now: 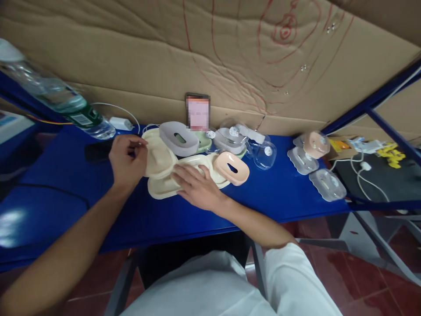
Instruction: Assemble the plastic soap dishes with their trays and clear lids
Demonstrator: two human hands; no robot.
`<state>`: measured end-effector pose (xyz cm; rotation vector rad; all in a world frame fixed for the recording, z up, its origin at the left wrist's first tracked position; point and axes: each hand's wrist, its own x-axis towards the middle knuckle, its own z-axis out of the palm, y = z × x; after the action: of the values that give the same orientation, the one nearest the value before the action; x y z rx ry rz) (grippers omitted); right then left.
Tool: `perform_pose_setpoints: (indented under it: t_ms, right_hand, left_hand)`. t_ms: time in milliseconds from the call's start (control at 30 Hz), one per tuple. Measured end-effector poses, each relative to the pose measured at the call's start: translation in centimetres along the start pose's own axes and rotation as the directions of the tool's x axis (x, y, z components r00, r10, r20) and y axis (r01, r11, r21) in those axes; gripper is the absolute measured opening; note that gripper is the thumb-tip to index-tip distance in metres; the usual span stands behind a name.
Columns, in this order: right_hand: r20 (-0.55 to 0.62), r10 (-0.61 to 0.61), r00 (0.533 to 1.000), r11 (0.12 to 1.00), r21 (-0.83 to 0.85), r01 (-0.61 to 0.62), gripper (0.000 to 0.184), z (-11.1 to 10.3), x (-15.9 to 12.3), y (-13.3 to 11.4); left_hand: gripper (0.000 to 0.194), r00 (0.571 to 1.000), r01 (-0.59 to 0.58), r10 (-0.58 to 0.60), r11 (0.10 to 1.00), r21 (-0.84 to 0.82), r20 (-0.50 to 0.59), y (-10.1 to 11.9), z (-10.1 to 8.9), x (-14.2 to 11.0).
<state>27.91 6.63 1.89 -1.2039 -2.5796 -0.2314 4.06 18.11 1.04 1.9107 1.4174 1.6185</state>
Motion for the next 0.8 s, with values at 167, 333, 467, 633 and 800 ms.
perform_pose_setpoints:
  t_ms: [167, 333, 467, 633, 800]
  right_hand:
    - [-0.042, 0.168, 0.985, 0.986, -0.018, -0.169, 0.047, -0.8, 0.4, 0.5]
    - [-0.255, 0.177, 0.951, 0.982, -0.017, -0.188, 0.033, -5.4, -1.1, 1.4]
    - [-0.466, 0.479, 0.744, 0.837, -0.012, -0.547, 0.035, -9.2, -10.1, 7.2]
    - [-0.562, 0.753, 0.343, 0.309, -0.158, -0.938, 0.076, -10.0, -26.4, 16.7]
    - [-0.438, 0.851, 0.289, 0.241, -0.163, -0.957, 0.086, -9.4, -34.1, 17.4]
  left_hand:
    - [0.012, 0.994, -0.111, 0.11, 0.992, 0.062, 0.024, 1.4, 0.0, -0.4]
    - [0.01, 0.992, -0.118, 0.115, 0.992, 0.044, 0.052, 2.6, -0.1, -0.8]
    - [0.01, 0.987, -0.16, 0.159, 0.987, 0.021, 0.027, 3.5, -0.6, -0.8]
    - [0.018, 0.954, -0.29, 0.289, 0.957, 0.004, 0.077, 5.4, -0.9, -2.0]
    - [0.028, 0.863, -0.472, 0.478, 0.878, -0.077, 0.166, 6.4, 0.4, -3.8]
